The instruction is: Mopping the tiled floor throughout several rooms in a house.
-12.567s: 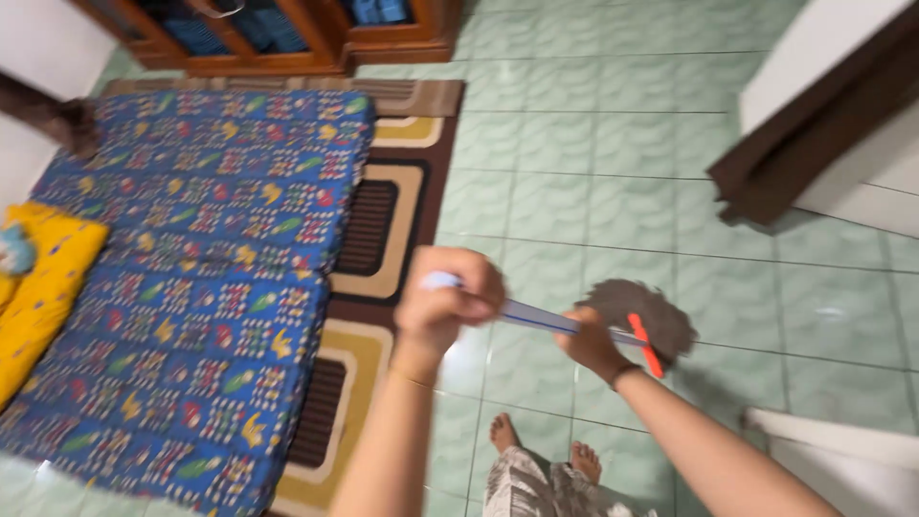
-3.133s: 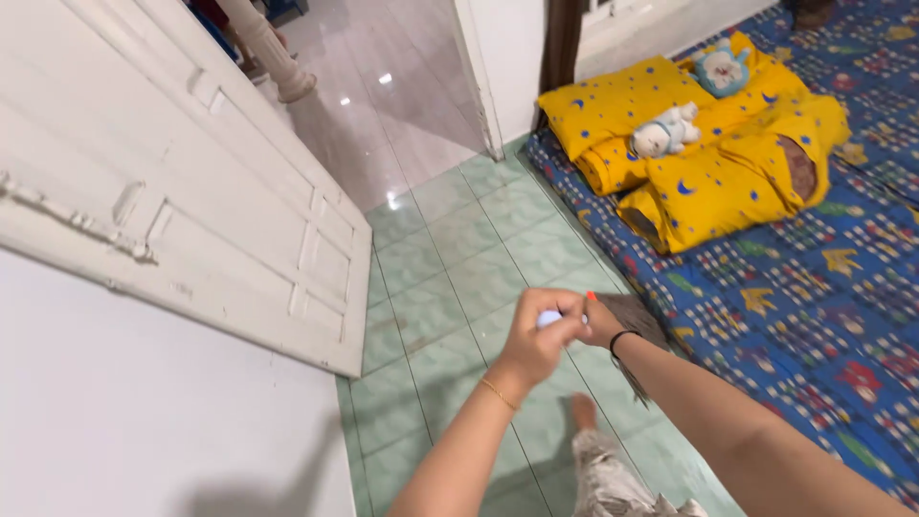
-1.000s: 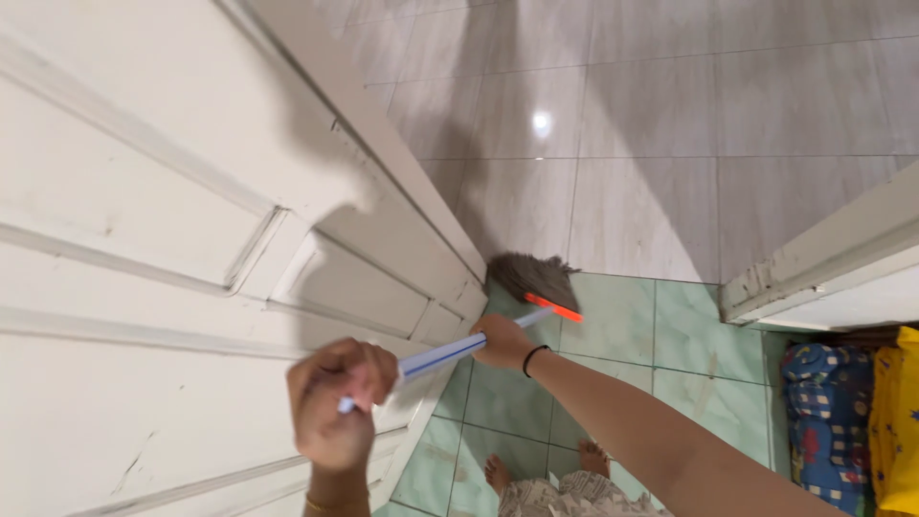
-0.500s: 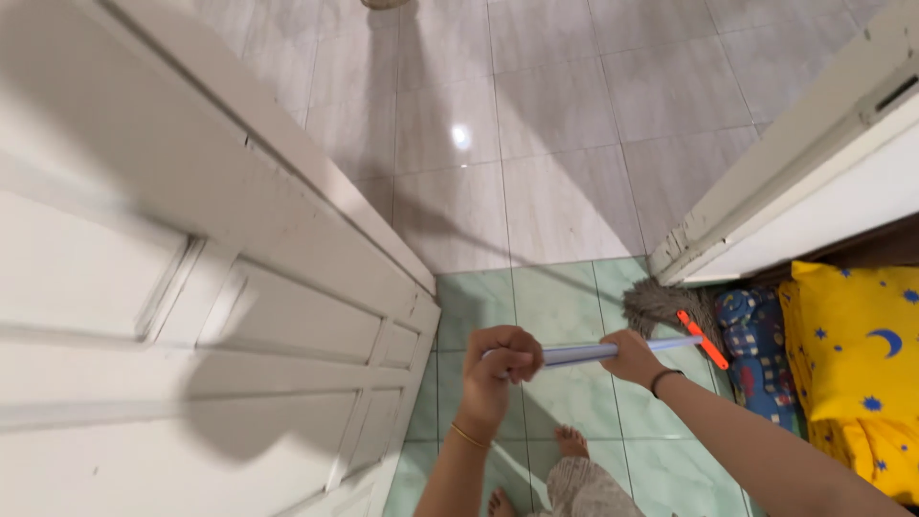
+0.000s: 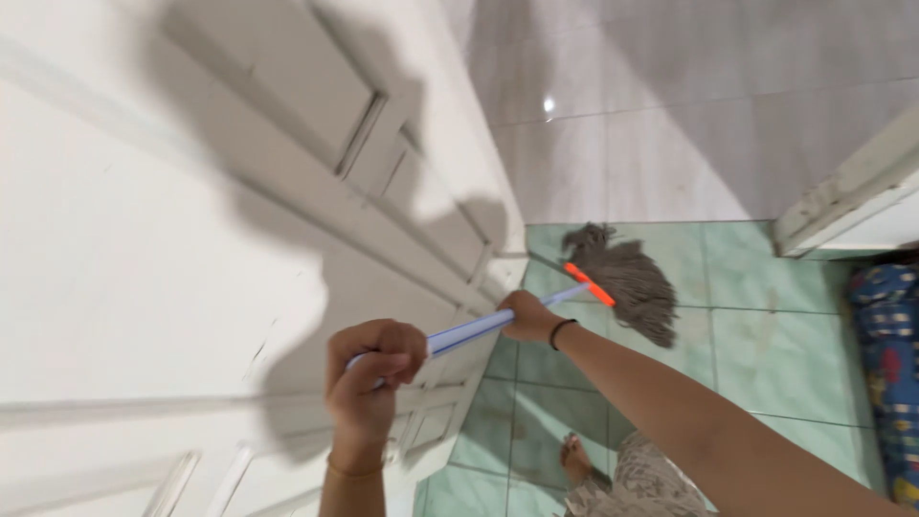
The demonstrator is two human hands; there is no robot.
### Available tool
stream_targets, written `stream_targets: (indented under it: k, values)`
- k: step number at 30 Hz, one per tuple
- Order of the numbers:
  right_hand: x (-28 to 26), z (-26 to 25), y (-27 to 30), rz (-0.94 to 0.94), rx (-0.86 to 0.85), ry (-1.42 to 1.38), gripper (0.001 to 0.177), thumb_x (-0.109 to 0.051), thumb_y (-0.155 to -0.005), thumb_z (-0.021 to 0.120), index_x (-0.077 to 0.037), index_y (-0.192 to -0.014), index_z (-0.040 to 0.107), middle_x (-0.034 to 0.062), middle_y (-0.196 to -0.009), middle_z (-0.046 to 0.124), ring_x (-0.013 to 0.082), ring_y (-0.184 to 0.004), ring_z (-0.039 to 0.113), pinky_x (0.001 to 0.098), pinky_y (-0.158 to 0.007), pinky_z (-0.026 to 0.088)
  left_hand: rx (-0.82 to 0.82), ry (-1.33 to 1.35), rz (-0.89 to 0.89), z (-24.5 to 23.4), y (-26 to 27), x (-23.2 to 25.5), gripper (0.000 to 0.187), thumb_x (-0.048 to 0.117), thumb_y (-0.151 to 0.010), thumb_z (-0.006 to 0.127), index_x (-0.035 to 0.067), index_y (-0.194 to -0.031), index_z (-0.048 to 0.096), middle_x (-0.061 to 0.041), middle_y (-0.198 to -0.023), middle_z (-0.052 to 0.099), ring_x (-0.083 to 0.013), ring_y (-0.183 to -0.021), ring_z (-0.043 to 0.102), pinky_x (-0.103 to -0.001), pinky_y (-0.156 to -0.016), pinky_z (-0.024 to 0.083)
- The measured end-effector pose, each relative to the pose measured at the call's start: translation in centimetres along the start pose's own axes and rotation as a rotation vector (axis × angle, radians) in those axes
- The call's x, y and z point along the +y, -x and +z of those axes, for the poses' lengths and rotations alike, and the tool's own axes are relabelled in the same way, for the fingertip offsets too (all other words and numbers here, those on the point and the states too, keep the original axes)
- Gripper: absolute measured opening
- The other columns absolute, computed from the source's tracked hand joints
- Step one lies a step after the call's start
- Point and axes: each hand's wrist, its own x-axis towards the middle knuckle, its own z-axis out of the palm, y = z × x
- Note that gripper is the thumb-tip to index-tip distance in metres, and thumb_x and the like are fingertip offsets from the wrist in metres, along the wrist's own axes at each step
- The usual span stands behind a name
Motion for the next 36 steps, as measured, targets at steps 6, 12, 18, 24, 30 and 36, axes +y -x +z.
stream_targets:
  k: [6, 12, 18, 24, 30, 36]
  values:
    - [-6.7, 5.9, -1.0, -0.027, -0.117, -0.09, 0.016, -0.008, -0.069, 0.067, -0.002, -0.081, 0.075, 0.0198, -0.079, 0.072, 0.0332, -0.079, 0.072, 0.0416, -0.074, 0.056, 0.088, -0.075, 0.115, -3.0, 3.3, 3.1, 0.014, 0.009, -0.065, 0.044, 0.006, -0.06, 0.031, -0.006, -0.051, 0.033, -0.0188, -0.047, 0.031, -0.035, -0.051, 0.032]
    - [-9.0, -0.7, 3.8, 0.271, -0.081, -0.169, 0.018, -0.007, -0.074, 0.06, -0.003, -0.084, 0.074, 0.0203, -0.078, 0.073, 0.031, -0.075, 0.071, 0.0428, -0.069, 0.055, 0.033, 0.031, 0.121, -1.5, -0.2, 1.6, 0.014, 0.011, -0.066, 0.042, 0.008, -0.059, 0.03, -0.005, -0.049, 0.031, -0.016, -0.046, 0.028, -0.034, -0.049, 0.027]
    - [-1.0, -11.9, 14.9, 0.323, 0.164, -0.085, 0.019, -0.011, -0.08, 0.061, 0.005, -0.079, 0.069, 0.0237, -0.071, 0.068, 0.0371, -0.068, 0.066, 0.0459, -0.066, 0.052, -0.25, 0.21, 0.045, 12.2, -5.5, -2.6, 0.019, 0.011, -0.071, 0.046, 0.008, -0.06, 0.032, -0.004, -0.051, 0.031, -0.0156, -0.047, 0.027, -0.035, -0.049, 0.027]
    - [19.1, -17.4, 28.0, 0.308, 0.598, -0.046, 0.023, -0.012, -0.069, 0.072, -0.002, -0.09, 0.072, 0.0165, -0.078, 0.072, 0.0278, -0.076, 0.07, 0.0415, -0.069, 0.055, -0.454, 0.194, 0.032, 27.0, -5.2, -11.4, 0.022, 0.018, -0.075, 0.053, -0.001, -0.065, 0.049, -0.008, -0.059, 0.047, -0.0152, -0.055, 0.04, -0.032, -0.053, 0.034]
    - [23.3, -21.3, 37.9, 0.506, 0.604, -0.042, 0.03, -0.013, -0.068, 0.078, -0.001, -0.095, 0.072, 0.0117, -0.076, 0.074, 0.0204, -0.073, 0.072, 0.0368, -0.066, 0.056, -0.673, 0.395, -0.146, 34.6, 0.0, -14.1, 0.016, 0.003, -0.078, 0.053, 0.0, -0.065, 0.042, -0.007, -0.06, 0.043, -0.014, -0.054, 0.039, -0.029, -0.052, 0.031]
    - [18.1, -14.2, 32.7, 0.439, 0.471, -0.045, 0.016, -0.013, -0.072, 0.074, -0.002, -0.083, 0.077, 0.0127, -0.071, 0.075, 0.0206, -0.07, 0.073, 0.0362, -0.067, 0.056, -0.464, 0.325, -0.053, 25.7, 4.4, -10.7, 0.009, -0.002, -0.076, 0.052, -0.003, -0.075, 0.043, -0.007, -0.061, 0.043, -0.0157, -0.053, 0.039, -0.031, -0.051, 0.033]
